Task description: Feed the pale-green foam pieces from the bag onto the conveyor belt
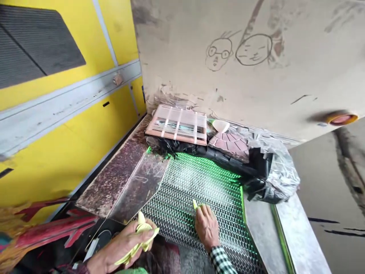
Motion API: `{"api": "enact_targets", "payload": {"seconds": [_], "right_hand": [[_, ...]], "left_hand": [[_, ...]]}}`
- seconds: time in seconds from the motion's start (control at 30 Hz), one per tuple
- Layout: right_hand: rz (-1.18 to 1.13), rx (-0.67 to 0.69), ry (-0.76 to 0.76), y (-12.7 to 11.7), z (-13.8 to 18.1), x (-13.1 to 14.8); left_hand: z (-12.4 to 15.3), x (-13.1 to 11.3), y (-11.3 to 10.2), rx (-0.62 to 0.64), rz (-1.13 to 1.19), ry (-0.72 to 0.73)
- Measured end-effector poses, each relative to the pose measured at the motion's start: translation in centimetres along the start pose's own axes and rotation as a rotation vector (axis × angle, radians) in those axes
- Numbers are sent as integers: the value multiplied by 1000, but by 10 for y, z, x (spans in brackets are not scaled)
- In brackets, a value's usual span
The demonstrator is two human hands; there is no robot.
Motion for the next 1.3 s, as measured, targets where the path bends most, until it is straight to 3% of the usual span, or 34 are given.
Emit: {"api": "enact_targets", "payload": {"seconds": [0.13, 0.27, 0.37, 0.5, 0.57, 0.63, 0.7, 0.77, 0.8, 0.9, 0.97, 1.03, 1.17, 1.3], "right_hand": [[-200, 93, 123, -28, -6, 14], [-719, 476, 278, -44, -10, 50], [-913, 615, 291, -47, -14, 72], [-1120, 645, 595, -8, -18, 52], [-1047, 628, 694, 17, -20, 37], [-807, 515, 648, 27, -29, 26], [-588, 338, 575, 20, -40, 21], [-532, 259, 567, 8, -42, 25], [-579, 297, 576, 4, -40, 30], [-856, 623, 583, 1, -21, 65], [-988, 762, 580, -1, -6, 86], [-1072, 724, 646, 0, 3, 88], [-1210, 604, 873, 18, 13, 64], [-1202, 773, 839, 28, 19, 67]], "left_hand": [[-36, -1, 28, 65, -145, -25], [-62, 7, 54, 222, -367, -59], [-75, 12, 67, 297, -397, -65], [-78, 24, 52, 248, -320, -122], [-75, 29, 37, 209, -272, -156], [-70, 31, 24, 174, -237, -171], [-67, 27, 15, 150, -193, -135], [-66, 21, 10, 131, -141, -77], [-66, 18, 8, 119, -118, -49], [-67, 11, 3, 74, -103, 15], [-70, 8, 2, 55, -148, 55], [-72, 5, 3, 49, -194, 88], [-75, 3, 1, 5, -194, 120], [-74, 0, 9, 29, -280, 154]]}}
Point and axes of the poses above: each hand's wrist, its own z-axis away from the middle knuckle, its own y-axis out of the palm, x = y × z, the point moved 9 cm from there along -z, towards the middle knuckle, and after that the axes turned 15 degrees about y, right-handed, at the moved point
